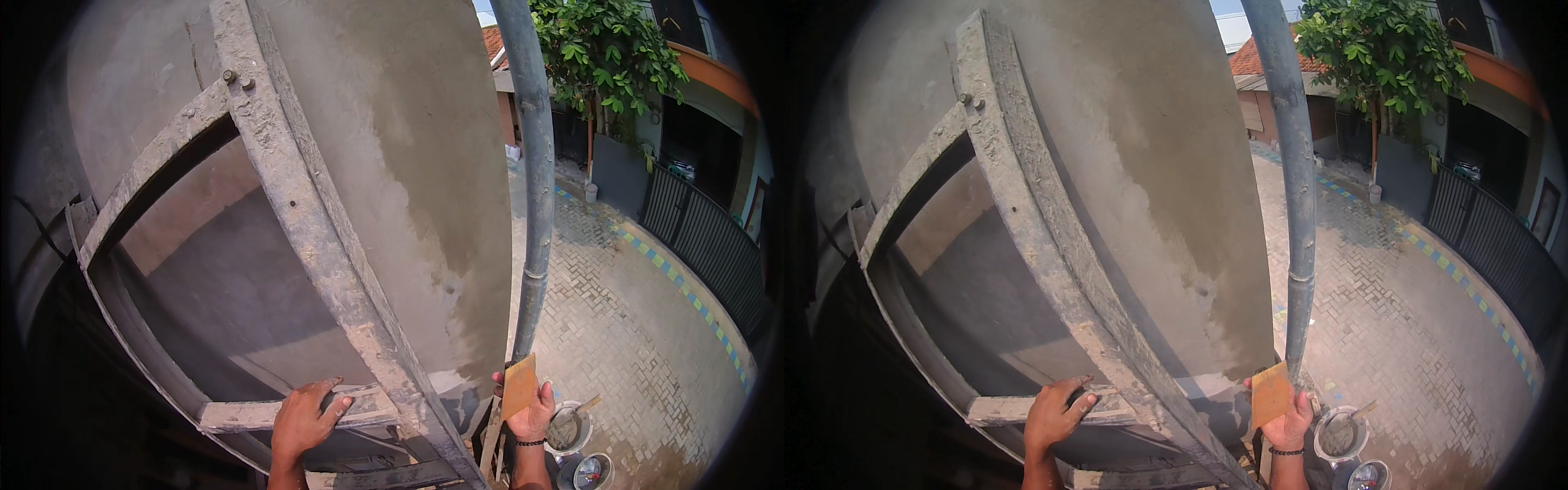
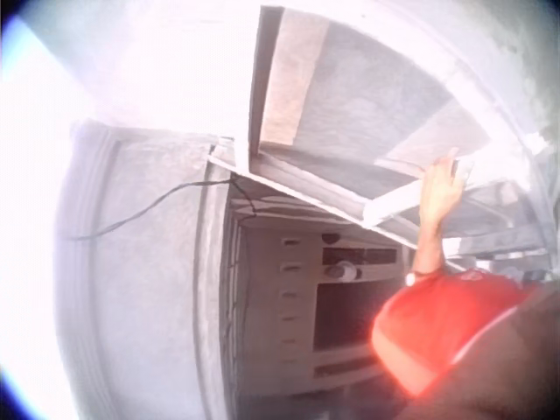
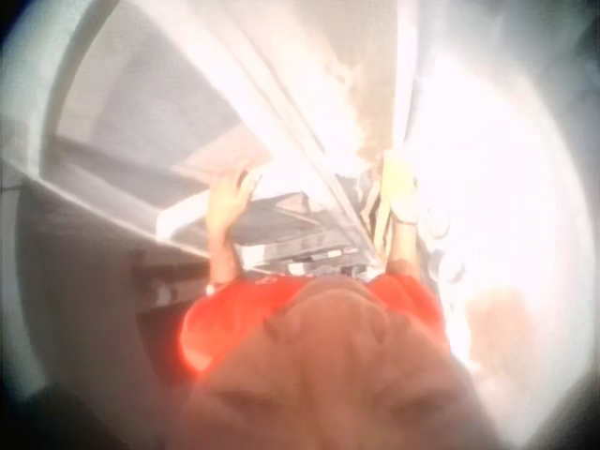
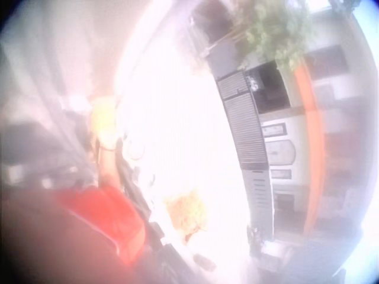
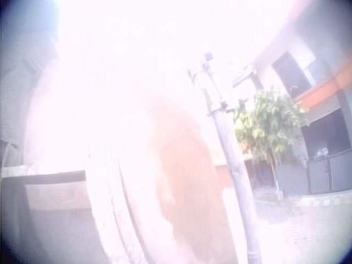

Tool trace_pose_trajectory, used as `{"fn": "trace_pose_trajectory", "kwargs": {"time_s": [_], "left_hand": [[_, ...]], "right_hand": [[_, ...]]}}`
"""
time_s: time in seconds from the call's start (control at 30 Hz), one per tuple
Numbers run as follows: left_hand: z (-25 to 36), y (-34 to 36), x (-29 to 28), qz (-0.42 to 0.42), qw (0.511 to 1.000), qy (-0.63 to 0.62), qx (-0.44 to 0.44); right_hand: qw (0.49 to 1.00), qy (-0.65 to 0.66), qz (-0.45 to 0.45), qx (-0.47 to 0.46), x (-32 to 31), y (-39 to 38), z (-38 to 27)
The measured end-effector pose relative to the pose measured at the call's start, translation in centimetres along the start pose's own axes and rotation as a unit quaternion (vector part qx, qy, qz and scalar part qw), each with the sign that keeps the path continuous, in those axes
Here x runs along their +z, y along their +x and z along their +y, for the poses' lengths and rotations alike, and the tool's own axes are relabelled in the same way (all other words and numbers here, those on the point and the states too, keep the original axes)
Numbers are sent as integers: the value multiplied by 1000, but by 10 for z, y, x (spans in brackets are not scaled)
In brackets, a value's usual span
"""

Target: The person smooths a freshly plastered concrete wall using a wooden float. They repeatedly dip the float into a bucket of water and continue smoothing the surface in a consistent manner.

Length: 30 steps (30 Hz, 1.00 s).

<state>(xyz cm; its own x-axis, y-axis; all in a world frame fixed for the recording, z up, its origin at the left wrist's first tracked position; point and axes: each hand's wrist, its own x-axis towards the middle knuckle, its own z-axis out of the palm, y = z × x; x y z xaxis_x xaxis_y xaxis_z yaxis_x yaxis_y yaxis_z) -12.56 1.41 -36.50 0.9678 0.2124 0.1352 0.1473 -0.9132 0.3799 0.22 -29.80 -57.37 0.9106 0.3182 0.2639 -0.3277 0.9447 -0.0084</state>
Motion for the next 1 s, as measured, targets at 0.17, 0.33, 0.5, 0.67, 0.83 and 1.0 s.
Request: {"fn": "trace_pose_trajectory", "kwargs": {"time_s": [0.17,0.33,0.5,0.67,0.83,1.0], "left_hand": [[5,3,-2,-12,1000,-5,-12],[6,2,-8,-39,999,3,-18],[-3,0,-6,-48,999,11,20],[-2,0,-7,-43,998,17,38],[2,-1,-7,-54,997,53,21],[-7,0,-2,-64,996,44,41]], "right_hand": [[997,32,25,-65,18,48,13],[990,-43,-96,-98,94,86,26],[894,-370,-39,-250,153,148,18],[487,-708,-5,-510,254,227,17],[312,-817,-34,-483,277,252,27],[234,-831,-25,-503,265,272,38]]}}
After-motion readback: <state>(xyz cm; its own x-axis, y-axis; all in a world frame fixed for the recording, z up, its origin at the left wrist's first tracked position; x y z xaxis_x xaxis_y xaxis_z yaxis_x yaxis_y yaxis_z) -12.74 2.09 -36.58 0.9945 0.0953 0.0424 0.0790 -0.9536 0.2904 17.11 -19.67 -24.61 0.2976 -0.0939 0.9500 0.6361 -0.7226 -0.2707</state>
